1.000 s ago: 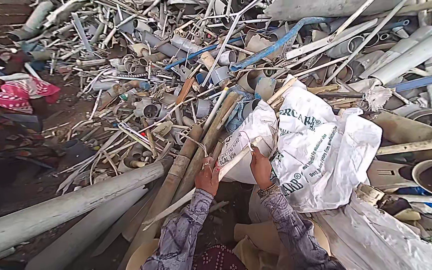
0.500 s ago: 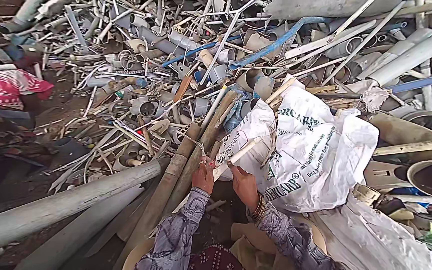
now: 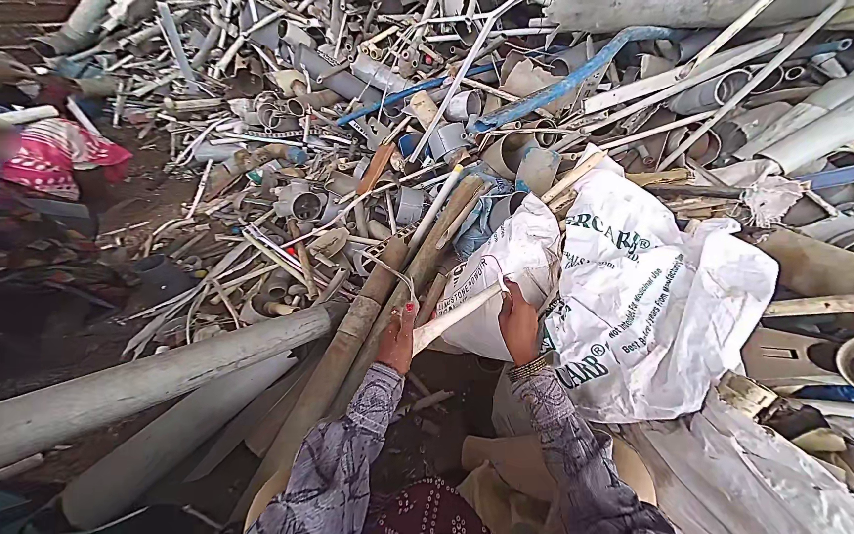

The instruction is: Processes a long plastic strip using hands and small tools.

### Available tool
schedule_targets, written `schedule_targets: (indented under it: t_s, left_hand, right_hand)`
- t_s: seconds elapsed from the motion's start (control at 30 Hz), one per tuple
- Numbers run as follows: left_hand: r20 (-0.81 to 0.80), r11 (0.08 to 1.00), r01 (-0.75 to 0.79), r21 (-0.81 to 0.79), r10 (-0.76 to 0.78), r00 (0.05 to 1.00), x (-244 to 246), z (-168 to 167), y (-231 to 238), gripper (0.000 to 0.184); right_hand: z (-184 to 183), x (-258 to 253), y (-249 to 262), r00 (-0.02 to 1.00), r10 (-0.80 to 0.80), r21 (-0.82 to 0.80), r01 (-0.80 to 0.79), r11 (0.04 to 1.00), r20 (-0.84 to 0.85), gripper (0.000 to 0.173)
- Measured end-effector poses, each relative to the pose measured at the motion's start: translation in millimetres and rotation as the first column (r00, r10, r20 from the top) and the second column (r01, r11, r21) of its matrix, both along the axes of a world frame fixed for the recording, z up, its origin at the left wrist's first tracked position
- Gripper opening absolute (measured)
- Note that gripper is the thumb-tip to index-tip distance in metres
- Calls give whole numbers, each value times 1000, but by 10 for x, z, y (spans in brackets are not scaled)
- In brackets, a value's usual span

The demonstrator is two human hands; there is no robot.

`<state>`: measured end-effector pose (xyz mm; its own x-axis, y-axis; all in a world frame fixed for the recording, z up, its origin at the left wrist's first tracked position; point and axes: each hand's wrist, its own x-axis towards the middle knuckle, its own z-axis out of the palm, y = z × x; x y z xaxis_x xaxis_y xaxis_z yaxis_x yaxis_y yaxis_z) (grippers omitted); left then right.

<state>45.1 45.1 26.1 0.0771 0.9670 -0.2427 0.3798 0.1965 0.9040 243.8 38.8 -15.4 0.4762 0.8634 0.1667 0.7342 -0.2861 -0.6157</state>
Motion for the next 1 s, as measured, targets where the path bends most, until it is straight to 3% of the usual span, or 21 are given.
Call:
schedule_targets:
  t_s: [0.1,0.23,0.33,0.47,0.6,0.67,0.77,0.83,0.9,0.97,1.0]
  left_hand:
    - [-31,998,34,-45,-35,999,-51,71,54,55]
    - [-146,995,91,-43,-96,985,-132,115,153,52]
    - [-191,991,117,-61,-127,973,-111,34,155,51]
    - [-178,992,107,-73,-119,977,-122,11,172,51]
    - [-159,991,98,-89,-111,981,-119,17,131,53]
    - [-148,991,96,-88,-108,983,-106,14,116,54]
    - [-117,992,91,-82,-100,988,-103,18,143,54]
    - [-129,992,98,-80,-108,986,-119,-20,134,54]
    - [-162,992,111,-63,-120,979,-133,-28,122,55]
    - [-236,987,156,-34,-159,959,-133,10,77,54]
    - [-279,983,183,-9,-178,944,-121,30,58,54]
  right_hand:
    - [58,43,40,996,-88,-132,87,987,-4,43]
    - [-283,-334,-212,998,43,244,-51,968,37,38]
    - [-331,-555,-305,993,107,322,-117,940,49,38]
    - [-317,-913,-390,912,271,437,-388,811,307,41]
    - [-207,-574,-178,988,130,282,-148,948,79,37]
    - [-181,-562,-184,992,122,254,-128,959,40,38]
    - [-315,-890,-371,919,312,438,-390,810,241,40]
    - [-385,-907,-397,893,341,462,-445,767,295,40]
    - [-309,-667,-287,952,244,368,-298,881,187,39]
    - [-163,-285,-119,994,81,120,-89,989,69,40]
    - [-65,-116,-44,999,9,-31,-8,999,37,41]
